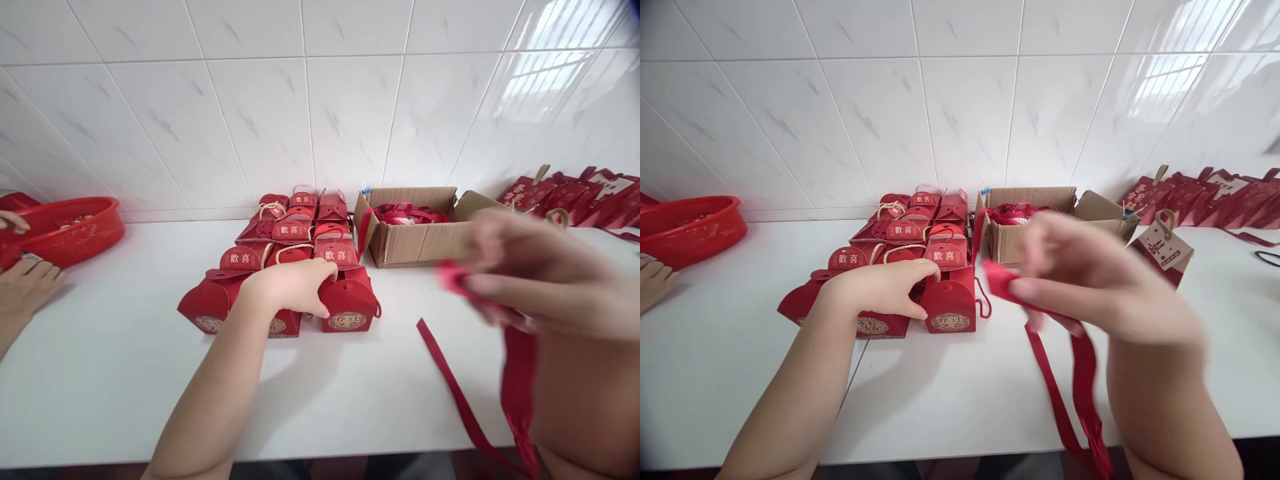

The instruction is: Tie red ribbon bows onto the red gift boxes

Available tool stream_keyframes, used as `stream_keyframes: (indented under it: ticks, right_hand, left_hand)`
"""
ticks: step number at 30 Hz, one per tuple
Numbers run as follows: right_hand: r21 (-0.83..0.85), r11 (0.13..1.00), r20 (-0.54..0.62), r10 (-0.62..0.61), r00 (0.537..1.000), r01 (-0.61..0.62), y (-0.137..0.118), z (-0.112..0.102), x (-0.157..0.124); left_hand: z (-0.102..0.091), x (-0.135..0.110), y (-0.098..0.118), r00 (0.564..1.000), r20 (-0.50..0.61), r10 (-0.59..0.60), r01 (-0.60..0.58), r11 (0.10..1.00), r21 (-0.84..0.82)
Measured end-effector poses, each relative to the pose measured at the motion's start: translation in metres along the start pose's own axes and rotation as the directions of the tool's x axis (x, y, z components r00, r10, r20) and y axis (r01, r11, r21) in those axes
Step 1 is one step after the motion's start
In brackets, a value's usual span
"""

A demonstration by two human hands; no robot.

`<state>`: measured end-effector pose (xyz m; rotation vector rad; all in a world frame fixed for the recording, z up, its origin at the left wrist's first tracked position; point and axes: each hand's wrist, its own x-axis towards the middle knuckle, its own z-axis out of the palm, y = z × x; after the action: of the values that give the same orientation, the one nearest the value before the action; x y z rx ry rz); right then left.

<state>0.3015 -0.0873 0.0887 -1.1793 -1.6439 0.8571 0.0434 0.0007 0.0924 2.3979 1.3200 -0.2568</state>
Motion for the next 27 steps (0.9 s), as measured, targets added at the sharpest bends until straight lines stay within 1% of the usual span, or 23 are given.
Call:
stream_keyframes:
  ticks: [1,2,3,4,5,7,10,14,19,24,27]
  right_hand:
    - [-0.026,0.998,0.279,0.059,0.958,-0.054,0.001,0.004,0.008]
    - [-0.079,0.991,0.464,0.132,0.876,-0.107,0.003,0.008,0.018]
    - [-0.134,0.982,0.535,0.183,0.825,-0.131,0.006,0.012,0.028]
    - [-0.177,0.974,0.575,0.218,0.789,-0.140,0.010,0.015,0.037]
    - [-0.208,0.968,0.601,0.242,0.762,-0.143,0.015,0.018,0.045]
    - [-0.226,0.964,0.610,0.250,0.752,-0.138,0.024,0.019,0.056]
    - [-0.226,0.963,0.609,0.257,0.750,-0.147,0.034,0.015,0.061]
    - [-0.214,0.958,0.632,0.284,0.721,-0.190,0.042,0.010,0.064]
    - [-0.107,0.962,0.623,0.263,0.737,-0.253,0.049,0.013,0.069]
    - [-0.090,0.960,0.636,0.260,0.727,-0.265,0.052,0.019,0.071]
    - [-0.082,0.966,0.608,0.244,0.755,-0.247,0.054,0.020,0.072]
  left_hand:
    - [0.001,-0.001,0.001,1.000,-0.001,-0.017,0.017,1.000,0.008]
    - [0.001,-0.002,0.003,1.000,-0.005,-0.023,0.023,1.000,0.013]
    - [0.001,-0.004,0.005,1.000,-0.011,-0.022,0.022,1.000,0.016]
    - [0.002,-0.007,0.007,1.000,-0.012,-0.020,0.020,1.000,0.018]
    - [0.002,-0.009,0.009,1.000,-0.007,-0.022,0.022,1.000,0.022]
    - [0.004,-0.014,0.013,0.999,0.014,-0.038,0.038,0.999,0.038]
    - [0.007,-0.020,0.018,0.998,0.040,-0.047,0.044,0.996,0.073]
    - [0.010,-0.023,0.021,1.000,0.025,-0.016,0.015,0.998,0.063]
    - [0.011,-0.023,0.020,1.000,0.020,0.008,-0.009,0.999,0.049]
    - [0.012,-0.023,0.019,0.998,0.004,0.070,-0.070,0.997,0.042]
    - [0.012,-0.022,0.020,0.993,0.007,0.115,-0.115,0.992,0.046]
